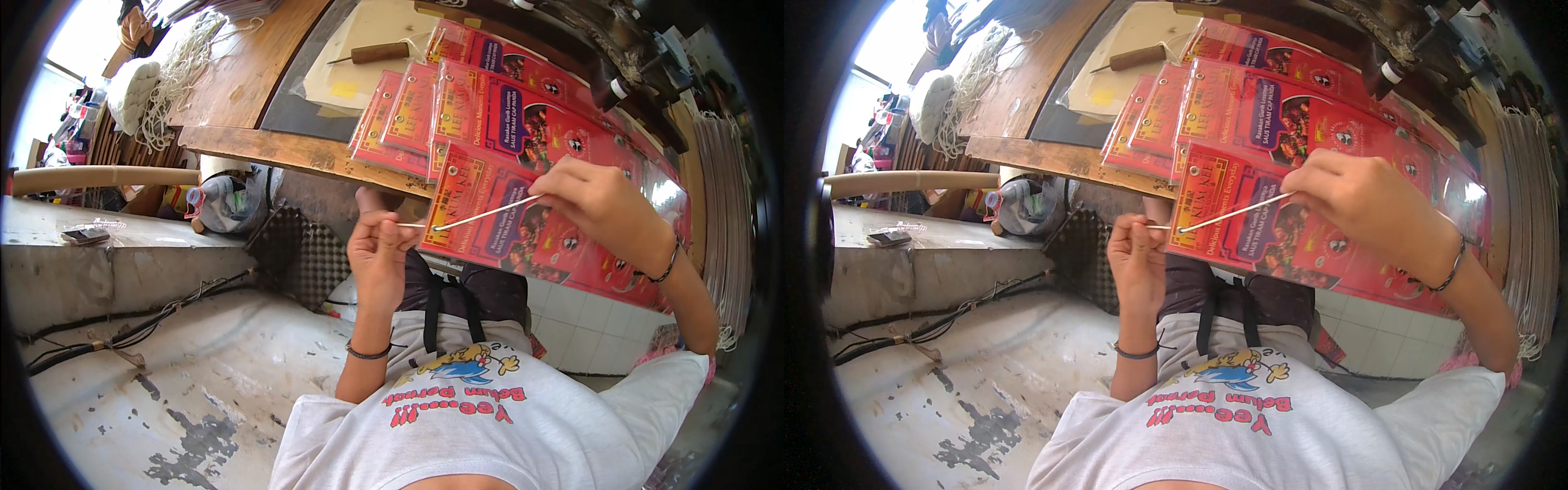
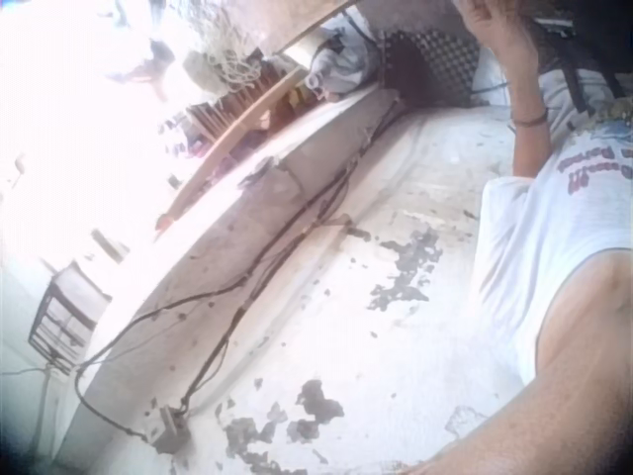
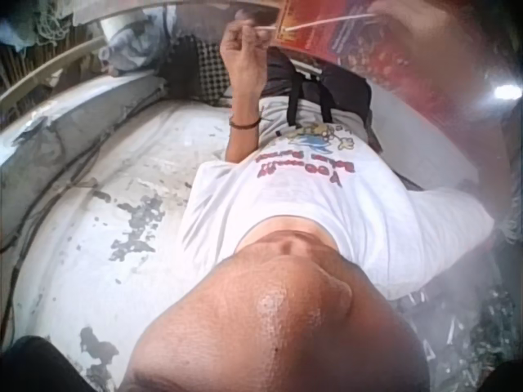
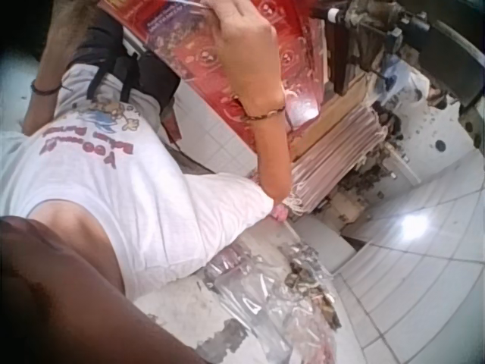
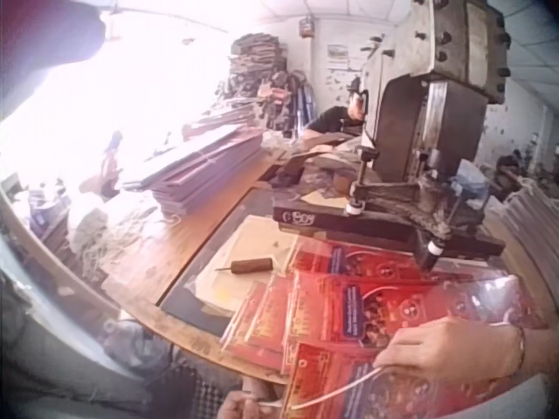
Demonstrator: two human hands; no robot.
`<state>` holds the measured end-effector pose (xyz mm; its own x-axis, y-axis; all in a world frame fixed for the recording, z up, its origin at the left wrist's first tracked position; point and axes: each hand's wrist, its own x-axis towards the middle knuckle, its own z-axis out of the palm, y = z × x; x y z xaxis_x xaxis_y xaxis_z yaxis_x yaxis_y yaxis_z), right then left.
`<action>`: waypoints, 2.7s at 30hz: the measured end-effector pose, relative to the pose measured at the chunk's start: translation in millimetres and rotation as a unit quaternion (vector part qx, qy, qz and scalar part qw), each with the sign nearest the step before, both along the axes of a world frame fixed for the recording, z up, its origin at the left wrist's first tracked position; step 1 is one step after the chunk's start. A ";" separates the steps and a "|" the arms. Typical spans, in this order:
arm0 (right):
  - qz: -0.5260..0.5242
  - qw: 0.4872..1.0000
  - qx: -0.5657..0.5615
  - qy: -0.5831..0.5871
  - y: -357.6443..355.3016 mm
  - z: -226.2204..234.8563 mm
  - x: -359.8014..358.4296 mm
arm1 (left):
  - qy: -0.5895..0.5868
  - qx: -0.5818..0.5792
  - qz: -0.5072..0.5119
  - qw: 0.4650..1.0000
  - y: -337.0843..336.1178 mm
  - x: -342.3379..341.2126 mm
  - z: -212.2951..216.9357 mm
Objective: The person punches holes in red cards using a hand tool and kemudian threads a white string through the holes to create a loop.
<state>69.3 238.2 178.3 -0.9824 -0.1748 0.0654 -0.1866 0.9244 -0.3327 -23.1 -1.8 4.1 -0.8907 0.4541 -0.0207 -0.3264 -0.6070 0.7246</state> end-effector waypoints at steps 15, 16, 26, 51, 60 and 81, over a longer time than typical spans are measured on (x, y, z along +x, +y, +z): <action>-0.063 0.991 -0.064 0.100 2.8 24.8 33.4 | 0.229 0.044 -0.107 0.967 -16.2 -1.2 51.2; -0.068 0.990 -0.068 0.102 4.0 25.9 36.6 | 0.251 0.051 -0.100 0.962 -14.6 -2.7 55.0; -0.101 0.978 -0.134 0.120 13.5 34.5 65.1 | 0.472 0.042 -0.027 0.880 7.1 -36.9 141.0; -0.164 0.956 -0.152 0.190 12.7 52.3 112.4 | 0.437 0.081 -0.103 0.890 100.7 -26.7 244.1; -0.117 0.923 0.230 0.287 -33.4 118.8 130.8 | 0.537 0.043 -0.223 0.812 105.0 31.2 196.9; 0.176 0.961 0.204 -0.059 -35.0 32.2 68.6 | -0.087 0.112 -0.497 0.856 64.1 80.7 48.2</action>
<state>138.0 203.2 210.5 -0.8536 -0.4857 -0.1884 -0.4957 0.8685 0.0065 57.6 62.2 52.3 -0.0541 0.9959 0.0726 -0.8532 -0.0839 0.5148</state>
